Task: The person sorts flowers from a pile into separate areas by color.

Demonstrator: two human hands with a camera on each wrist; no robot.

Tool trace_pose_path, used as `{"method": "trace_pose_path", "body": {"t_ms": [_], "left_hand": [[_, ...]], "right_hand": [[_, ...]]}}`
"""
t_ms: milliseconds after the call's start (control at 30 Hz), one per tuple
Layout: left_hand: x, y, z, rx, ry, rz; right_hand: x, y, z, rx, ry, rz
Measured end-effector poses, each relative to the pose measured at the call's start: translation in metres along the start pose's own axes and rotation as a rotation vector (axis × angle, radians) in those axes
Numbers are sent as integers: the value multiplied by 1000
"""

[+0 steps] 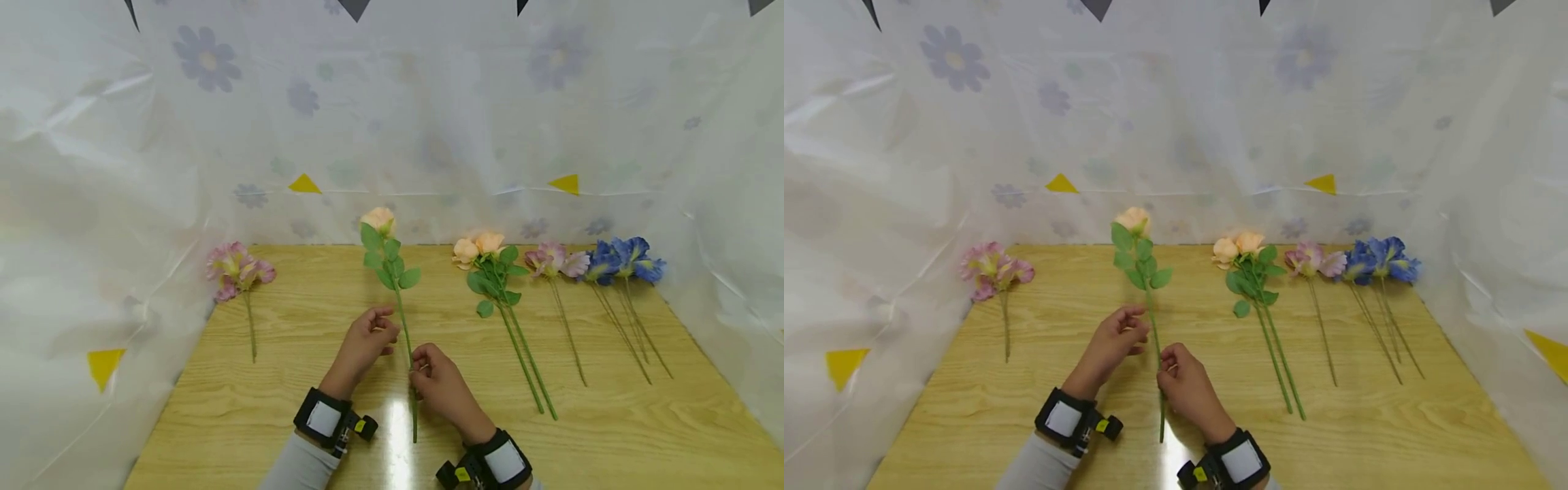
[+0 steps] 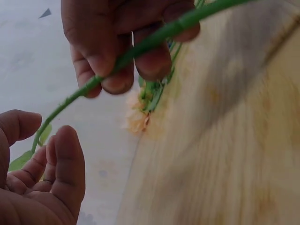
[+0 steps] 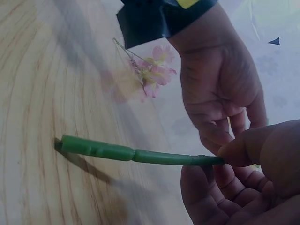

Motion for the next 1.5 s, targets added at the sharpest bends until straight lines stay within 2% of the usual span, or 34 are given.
{"method": "trace_pose_path", "body": {"t_ms": [167, 267, 400, 500, 633, 733, 900, 1033, 1100, 1300, 1500], "left_hand": [[26, -15, 12, 29, 169, -72], [44, -25, 17, 44, 248, -103], [74, -36, 20, 71, 347, -128], [101, -45, 19, 116, 460, -153], [140, -63, 11, 172, 629, -223], [168, -75, 2, 214, 749, -283], [203, -90, -6, 310, 911, -342], [221, -98, -2, 396, 987, -361], [227, -99, 0, 413, 1000, -370], [235, -98, -3, 366, 1008, -393], [240, -97, -5, 327, 1057, -419]], "right_hand": [[10, 7, -30, -33, 12, -27], [22, 5, -39, -50, 13, -51], [41, 0, -45, -66, 11, -75], [57, -7, -50, -92, 6, -82], [85, -18, -58, -132, -82, -92], [109, -28, -61, -158, -207, -102], [143, -46, -59, -213, -367, -122], [158, -55, -56, -233, -457, -125], [164, -58, -56, -239, -494, -127], [180, -67, -64, -269, -600, -149], [185, -71, -75, -311, -656, -150]]}}
Point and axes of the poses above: each hand's wrist, its own y-axis towards the middle knuckle, its own x-axis out of the back of the hand, z = x × y, the point moved 10 cm from there along y, towards the middle knuckle, and after that the axes turned 15 degrees about z, right-handed, at the moved point
